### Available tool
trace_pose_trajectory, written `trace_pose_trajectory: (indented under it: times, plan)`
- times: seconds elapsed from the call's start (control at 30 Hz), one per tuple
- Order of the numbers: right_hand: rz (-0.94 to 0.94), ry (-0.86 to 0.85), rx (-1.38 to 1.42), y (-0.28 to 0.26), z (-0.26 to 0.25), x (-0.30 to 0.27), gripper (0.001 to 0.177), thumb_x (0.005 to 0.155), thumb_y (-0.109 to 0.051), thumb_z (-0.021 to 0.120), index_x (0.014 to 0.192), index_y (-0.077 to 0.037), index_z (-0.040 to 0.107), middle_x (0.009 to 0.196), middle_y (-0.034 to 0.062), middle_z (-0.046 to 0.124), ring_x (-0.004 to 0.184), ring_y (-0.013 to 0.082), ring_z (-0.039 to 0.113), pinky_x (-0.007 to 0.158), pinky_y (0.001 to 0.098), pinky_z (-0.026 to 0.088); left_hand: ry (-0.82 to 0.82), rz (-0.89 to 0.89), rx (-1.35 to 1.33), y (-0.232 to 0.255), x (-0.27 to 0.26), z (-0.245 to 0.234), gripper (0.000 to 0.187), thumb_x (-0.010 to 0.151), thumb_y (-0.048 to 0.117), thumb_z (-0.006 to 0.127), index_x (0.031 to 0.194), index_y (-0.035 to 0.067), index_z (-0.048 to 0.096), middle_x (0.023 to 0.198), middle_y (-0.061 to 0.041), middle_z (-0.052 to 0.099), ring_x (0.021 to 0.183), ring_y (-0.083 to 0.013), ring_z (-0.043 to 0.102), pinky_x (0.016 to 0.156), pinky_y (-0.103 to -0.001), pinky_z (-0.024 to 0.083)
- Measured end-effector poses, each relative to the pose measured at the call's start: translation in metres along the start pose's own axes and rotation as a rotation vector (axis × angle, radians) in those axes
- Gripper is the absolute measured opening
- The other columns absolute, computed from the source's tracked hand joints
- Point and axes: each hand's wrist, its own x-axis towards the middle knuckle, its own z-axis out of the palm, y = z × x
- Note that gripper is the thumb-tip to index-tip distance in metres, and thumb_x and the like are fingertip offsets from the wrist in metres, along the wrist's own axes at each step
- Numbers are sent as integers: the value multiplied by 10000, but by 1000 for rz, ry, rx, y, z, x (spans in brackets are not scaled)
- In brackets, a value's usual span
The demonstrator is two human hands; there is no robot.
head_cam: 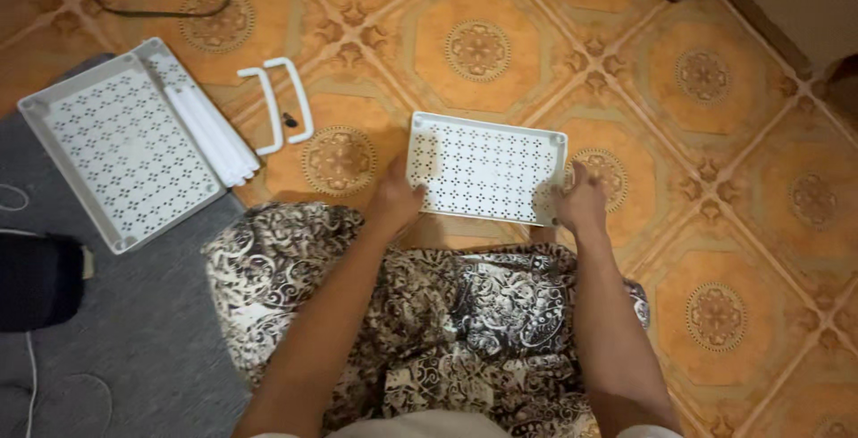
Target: The person assembles a white plastic storage rack by inserting legs into perforated trays and stacking them. They handle trays, legs, and small black connectors, fitting each leg into the tray corners and then placing a second tray on top.
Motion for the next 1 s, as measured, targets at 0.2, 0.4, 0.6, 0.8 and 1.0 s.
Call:
trace_pose_trajectory:
  times: [0.2,0.4,0.6,0.8,1.0]
  plan:
    - [167,-177,272,4,27,5,678,883,-135,625,1540,-100,459,1247,282,693,1129,389,683,958,471,539,-215,-287,155,-33,11,13,413,1028,327,574,1242,-23,625,1184,-277,694,1104,-443,668,962,-542,521]
    - [85,-171,650,-38,34,11,604,942,-17,530,1537,-64,437,1278,216,698,1093,264,727,915,363,581,171,-183,-204,-60,37,10,487,1041,311,558,1402,-15,535,1229,-270,682,1140,-408,667,982,-462,522]
    - [-98,-168,696,-38,53,21,597,1025,19,471,1595,24,291,1482,215,587,1320,260,596,1090,330,452,230,-98,-488,-76,57,18,454,1073,139,486,1517,52,459,1411,-205,618,1277,-311,596,1064,-388,438]
    - [4,-237,812,-43,48,20,656,967,63,463,1597,2,293,1469,198,583,1310,243,587,1079,319,449,185,-218,-454,-89,66,19,462,1009,116,549,1471,118,543,1289,-159,705,1146,-273,673,990,-359,497]
    - [26,-245,708,-57,28,11,650,948,86,442,1584,-20,357,1390,206,636,1213,260,637,994,344,505,225,-219,-250,-77,60,12,404,979,188,655,1382,172,643,1186,-167,736,1019,-304,710,903,-407,542]
